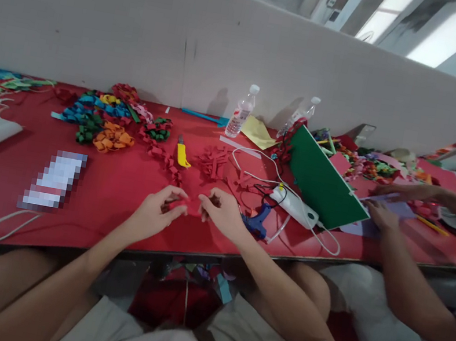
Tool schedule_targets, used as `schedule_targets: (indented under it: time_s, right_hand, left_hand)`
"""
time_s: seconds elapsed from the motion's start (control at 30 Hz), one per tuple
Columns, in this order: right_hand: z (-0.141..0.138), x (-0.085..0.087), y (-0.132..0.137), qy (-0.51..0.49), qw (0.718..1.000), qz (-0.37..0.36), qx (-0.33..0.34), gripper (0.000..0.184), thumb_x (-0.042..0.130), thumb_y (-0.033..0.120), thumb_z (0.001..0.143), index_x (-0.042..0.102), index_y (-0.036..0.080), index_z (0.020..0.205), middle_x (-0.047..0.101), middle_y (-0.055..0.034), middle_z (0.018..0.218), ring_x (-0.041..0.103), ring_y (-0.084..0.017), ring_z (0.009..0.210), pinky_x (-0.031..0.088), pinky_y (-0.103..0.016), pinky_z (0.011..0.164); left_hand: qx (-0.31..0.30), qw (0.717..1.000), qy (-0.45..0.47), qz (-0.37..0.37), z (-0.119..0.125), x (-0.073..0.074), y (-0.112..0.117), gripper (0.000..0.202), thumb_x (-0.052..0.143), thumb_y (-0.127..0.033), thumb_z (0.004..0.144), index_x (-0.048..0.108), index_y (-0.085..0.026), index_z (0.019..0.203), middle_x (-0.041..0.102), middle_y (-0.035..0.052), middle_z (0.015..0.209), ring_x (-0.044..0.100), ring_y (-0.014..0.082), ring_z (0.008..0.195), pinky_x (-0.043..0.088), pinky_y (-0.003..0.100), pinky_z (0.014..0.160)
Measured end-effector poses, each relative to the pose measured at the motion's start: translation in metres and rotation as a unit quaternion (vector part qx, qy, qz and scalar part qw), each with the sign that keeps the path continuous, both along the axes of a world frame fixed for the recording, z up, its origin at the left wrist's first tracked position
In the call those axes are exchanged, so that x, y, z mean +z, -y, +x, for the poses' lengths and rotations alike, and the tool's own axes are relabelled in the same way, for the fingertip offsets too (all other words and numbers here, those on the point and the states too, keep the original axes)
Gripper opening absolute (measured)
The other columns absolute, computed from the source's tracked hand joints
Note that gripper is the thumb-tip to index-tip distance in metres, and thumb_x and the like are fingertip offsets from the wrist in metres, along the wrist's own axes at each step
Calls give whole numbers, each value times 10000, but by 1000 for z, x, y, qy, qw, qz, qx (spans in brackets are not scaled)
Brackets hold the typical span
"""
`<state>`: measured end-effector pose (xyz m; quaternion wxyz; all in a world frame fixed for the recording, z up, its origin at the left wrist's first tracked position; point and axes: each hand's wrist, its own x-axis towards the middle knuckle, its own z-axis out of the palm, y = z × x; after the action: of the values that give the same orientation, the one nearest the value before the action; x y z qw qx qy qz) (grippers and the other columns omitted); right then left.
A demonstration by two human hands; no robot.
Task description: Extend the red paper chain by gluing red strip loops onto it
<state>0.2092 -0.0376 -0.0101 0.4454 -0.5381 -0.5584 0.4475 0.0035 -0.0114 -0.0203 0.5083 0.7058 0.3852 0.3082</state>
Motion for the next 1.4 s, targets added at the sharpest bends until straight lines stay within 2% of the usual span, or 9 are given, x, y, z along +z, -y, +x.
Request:
schedule_targets:
  time_s: [0.13,0.3,0.53,0.77,0.93,1.03,1.17,1.3,1.4]
  right_hand:
    - [-3,-16,15,-112,991,-69,-9,354,617,515,873,481,212,752,648,30,584,555,-98,395,345,-194,378]
    - [-6,-18,42,-44,999,-19,24,248,592,447,916,532,214,860,677,21,691,615,-97,494,457,-203,490]
    - [11,-8,50,26,999,21,27,406,528,394,966,514,227,1336,641,41,683,615,-104,497,475,-205,506]
    - [50,17,56,296,943,153,-22,350,559,431,968,609,235,1254,711,-66,977,678,-186,856,528,-288,759]
    - [24,-4,54,227,958,171,24,351,681,412,894,637,267,1211,733,-53,1075,704,-203,944,557,-311,813]
    - [20,-7,53,172,965,192,-41,112,674,340,907,699,231,913,743,-18,825,695,-156,731,541,-263,678]
    - [31,1,50,165,948,227,-148,102,684,323,895,692,225,869,710,-15,762,653,-146,651,530,-277,649]
    - [37,2,44,196,929,269,-163,70,674,301,897,684,239,868,707,-31,806,660,-174,728,544,-310,695]
    - [36,-2,40,216,924,287,-133,46,663,283,910,683,243,907,717,-39,851,681,-183,791,562,-317,743]
  left_hand:
    - [-67,995,-28,72,-11,3,1,237,636,-384,891,660,-204,1043,726,38,876,621,125,713,483,239,709]
    - [-64,997,-11,41,-4,-5,4,282,528,-430,949,641,-180,883,569,-21,628,508,107,572,403,215,572]
    - [-64,991,-67,92,9,-5,15,264,405,-392,1009,578,-198,964,633,43,898,582,159,826,454,265,766]
    - [9,997,18,72,10,-11,3,301,419,-438,1004,591,-196,1055,571,43,950,579,125,710,482,253,675]
    - [-33,999,35,-4,15,-9,8,323,436,-455,997,593,-186,1081,631,36,896,603,116,650,502,255,670]
    - [-53,994,-21,89,5,-11,-5,360,481,-453,978,601,-196,1200,622,62,944,596,148,749,513,283,739]
    - [71,925,-182,326,-13,-16,-38,398,617,-404,910,614,-244,1274,519,118,1214,525,264,1118,434,429,1014]
    - [27,881,-289,373,-16,-17,-54,260,613,-305,905,684,-225,1143,535,135,1238,509,305,1133,418,480,1007]
    - [17,904,-242,353,-12,-10,-54,215,531,-277,945,703,-224,1063,576,107,1182,555,258,1095,435,415,991]
